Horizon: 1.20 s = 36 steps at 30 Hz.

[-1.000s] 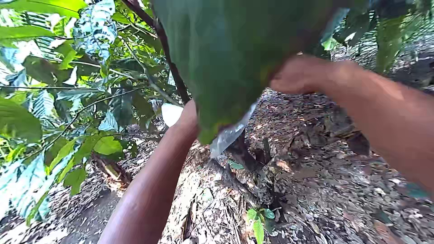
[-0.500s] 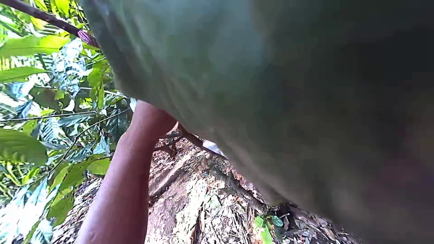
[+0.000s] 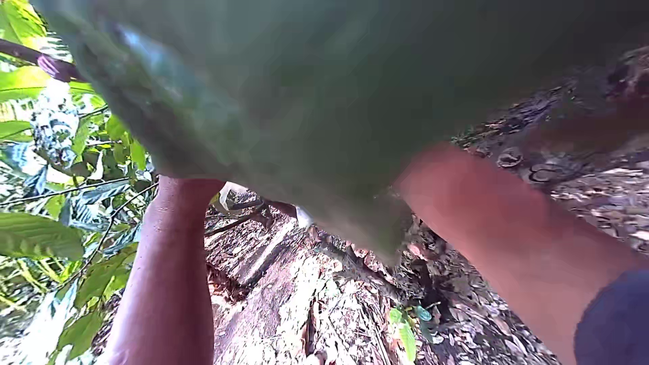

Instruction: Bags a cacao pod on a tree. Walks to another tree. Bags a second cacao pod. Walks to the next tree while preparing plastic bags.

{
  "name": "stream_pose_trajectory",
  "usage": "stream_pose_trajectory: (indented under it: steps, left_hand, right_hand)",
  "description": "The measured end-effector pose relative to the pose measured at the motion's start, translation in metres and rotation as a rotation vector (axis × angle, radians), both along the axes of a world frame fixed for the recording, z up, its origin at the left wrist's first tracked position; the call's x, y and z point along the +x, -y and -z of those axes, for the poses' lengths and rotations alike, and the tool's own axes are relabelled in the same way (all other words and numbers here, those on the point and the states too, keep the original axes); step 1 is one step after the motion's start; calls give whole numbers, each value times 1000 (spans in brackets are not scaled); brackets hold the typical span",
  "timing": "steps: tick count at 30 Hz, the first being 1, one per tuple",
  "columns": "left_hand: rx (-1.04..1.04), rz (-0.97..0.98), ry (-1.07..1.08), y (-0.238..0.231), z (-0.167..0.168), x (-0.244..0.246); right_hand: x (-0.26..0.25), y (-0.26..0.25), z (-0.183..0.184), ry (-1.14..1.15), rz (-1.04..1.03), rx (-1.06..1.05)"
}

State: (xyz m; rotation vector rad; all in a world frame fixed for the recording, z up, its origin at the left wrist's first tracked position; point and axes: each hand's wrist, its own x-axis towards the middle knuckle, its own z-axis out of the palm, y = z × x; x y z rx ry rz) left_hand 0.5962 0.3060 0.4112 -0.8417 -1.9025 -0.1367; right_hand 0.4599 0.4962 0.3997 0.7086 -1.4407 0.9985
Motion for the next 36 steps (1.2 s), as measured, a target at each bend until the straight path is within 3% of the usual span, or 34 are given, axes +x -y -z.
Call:
stream_pose_trajectory:
  steps: [2,4,8,18,22,26,31,33,36]
  left_hand:
    - [27,25,-14,-4,-8,-2]
    - [29,29,-51,-14,-19,3]
    - [6,-91,-106,-25,-30,9]
    - [54,24,-236,-14,-31,16]
    - [-29,-141,-333,-25,-45,27]
    - [-93,-305,-216,-35,-29,33]
    - [14,-296,-170,-27,-8,15]
    - [14,-240,-235,-20,-15,11]
    - [107,-265,-292,-25,-39,20]
  right_hand:
    - [65,-35,-18,129,-24,97]
    - [77,-40,-30,79,42,87]
    - [77,-42,-34,119,-43,91]
    - [74,-44,-10,-117,-51,77]
    - [63,-29,-1,-158,-77,8]
    - [70,-38,-21,38,-227,18]
    - [81,-36,-55,35,-102,111]
    - [83,-36,-60,66,-46,195]
    - [75,-33,-58,27,-198,56]
